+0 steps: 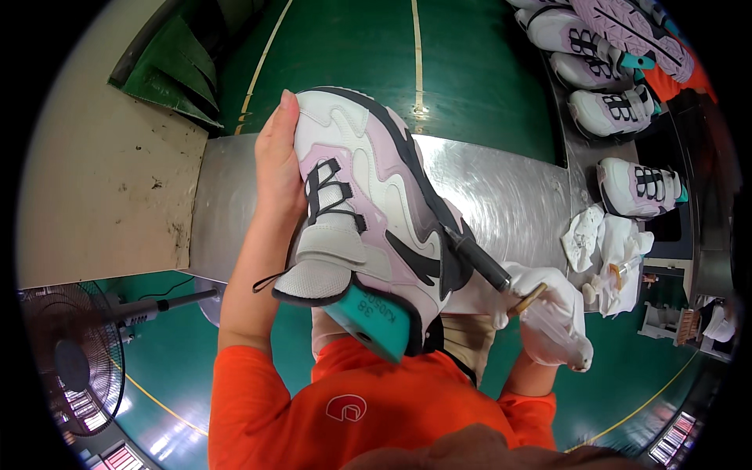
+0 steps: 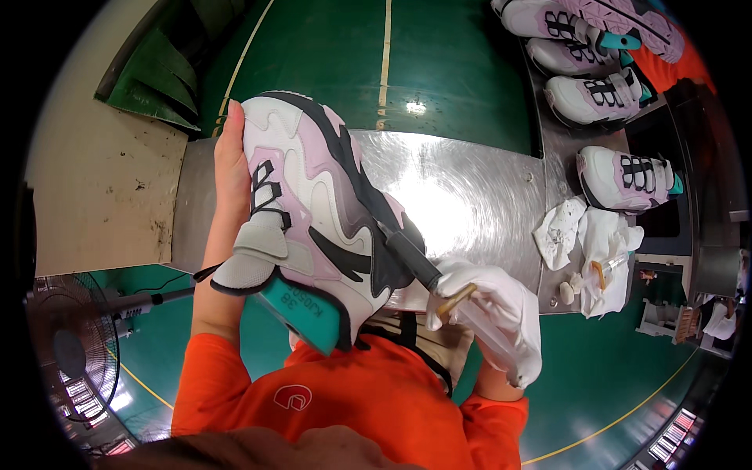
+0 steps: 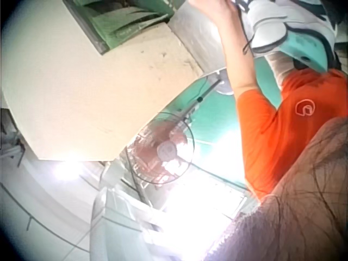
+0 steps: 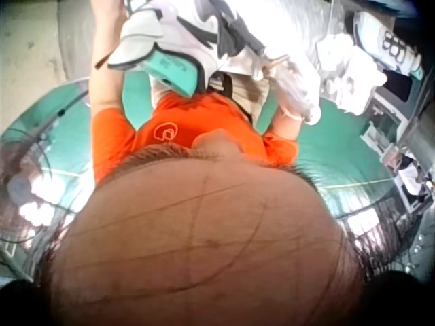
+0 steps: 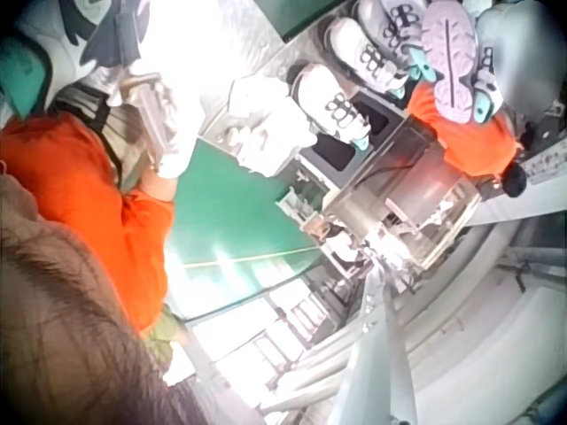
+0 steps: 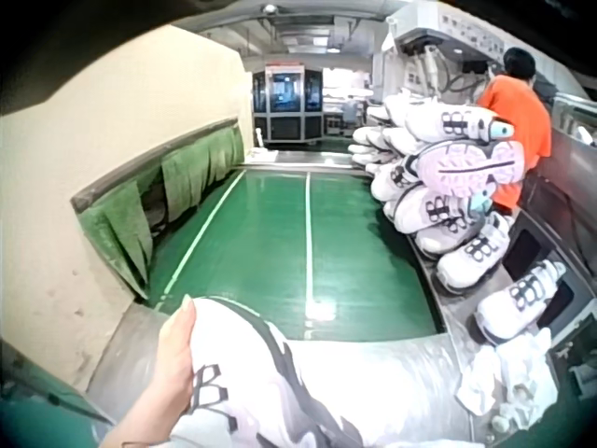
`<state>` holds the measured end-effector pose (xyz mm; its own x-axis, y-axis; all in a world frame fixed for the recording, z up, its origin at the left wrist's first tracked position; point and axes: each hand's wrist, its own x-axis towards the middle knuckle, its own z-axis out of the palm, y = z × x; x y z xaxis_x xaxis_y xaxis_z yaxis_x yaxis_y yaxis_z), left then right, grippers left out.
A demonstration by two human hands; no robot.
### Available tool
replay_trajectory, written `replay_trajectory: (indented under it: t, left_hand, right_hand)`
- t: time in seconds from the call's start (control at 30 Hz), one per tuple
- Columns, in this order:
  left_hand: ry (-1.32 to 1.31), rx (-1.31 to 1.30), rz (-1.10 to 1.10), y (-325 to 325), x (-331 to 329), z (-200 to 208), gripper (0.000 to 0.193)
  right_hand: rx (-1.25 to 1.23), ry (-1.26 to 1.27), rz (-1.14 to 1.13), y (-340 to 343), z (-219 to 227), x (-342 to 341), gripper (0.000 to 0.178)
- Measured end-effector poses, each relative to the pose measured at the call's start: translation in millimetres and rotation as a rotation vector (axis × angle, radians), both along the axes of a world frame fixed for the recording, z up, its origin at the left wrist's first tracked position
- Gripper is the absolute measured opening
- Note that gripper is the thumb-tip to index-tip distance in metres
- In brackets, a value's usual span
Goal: The person applies a liquid substance from a syringe to the seams and edges of a white and pink sneaker. They hold the shoe with a teal insert, rotate it to access different areas, and wipe the applied liquid with a white cloth. The process is repeated on multiple shoes on a factory assembly line.
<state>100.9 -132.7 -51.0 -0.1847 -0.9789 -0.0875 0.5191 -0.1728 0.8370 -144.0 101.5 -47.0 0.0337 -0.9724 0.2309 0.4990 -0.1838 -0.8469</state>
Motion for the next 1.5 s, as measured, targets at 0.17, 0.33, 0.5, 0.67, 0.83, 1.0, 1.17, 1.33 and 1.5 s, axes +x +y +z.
replay_trajectory:
  t: [0.17, 0.33, 0.5, 0.67, 0.83, 1.0, 1.17, 1.33, 1.5]
  left_hand:
    - [-0.075, -0.030, 0.056, 7, -3, 8, 0.038]
    - [-0.064, -0.022, 0.042, 4, -1, 5, 0.037]
    - [0.020, 0.011, -0.006, -1, 2, -2, 0.036]
    - [0.020, 0.017, 0.002, -2, 1, -4, 0.036]
    - [-0.051, -0.003, 0.063, 2, -3, 3, 0.037]
    - [-0.032, 0.049, 0.049, -1, -3, -2, 0.038]
    - [-0.072, 0.093, 0.052, -6, 0, -11, 0.042]
    - [-0.123, 0.141, 0.027, 1, -6, -4, 0.043]
    - [-0.239, 0.127, 0.070, 8, -14, 1, 0.041]
  right_hand:
    - [-0.038, 0.027, 0.090, 0, 3, -7, 0.113]
    - [0.036, 0.031, 0.108, 6, 13, -8, 0.110]
    - [0.001, 0.144, 0.037, 8, 16, -2, 0.095]
    - [-0.088, 0.215, -0.002, 8, 11, -3, 0.095]
    - [-0.080, 0.177, 0.000, 13, 4, -9, 0.096]
    - [-0.089, 0.047, 0.060, 17, -8, -16, 0.099]
    - [-0.086, 0.099, -0.034, 20, -17, -11, 0.095]
    - [-0.048, 0.012, -0.142, 28, -32, 0, 0.094]
    - [-0.013, -0.145, -0.134, 34, -46, 6, 0.091]
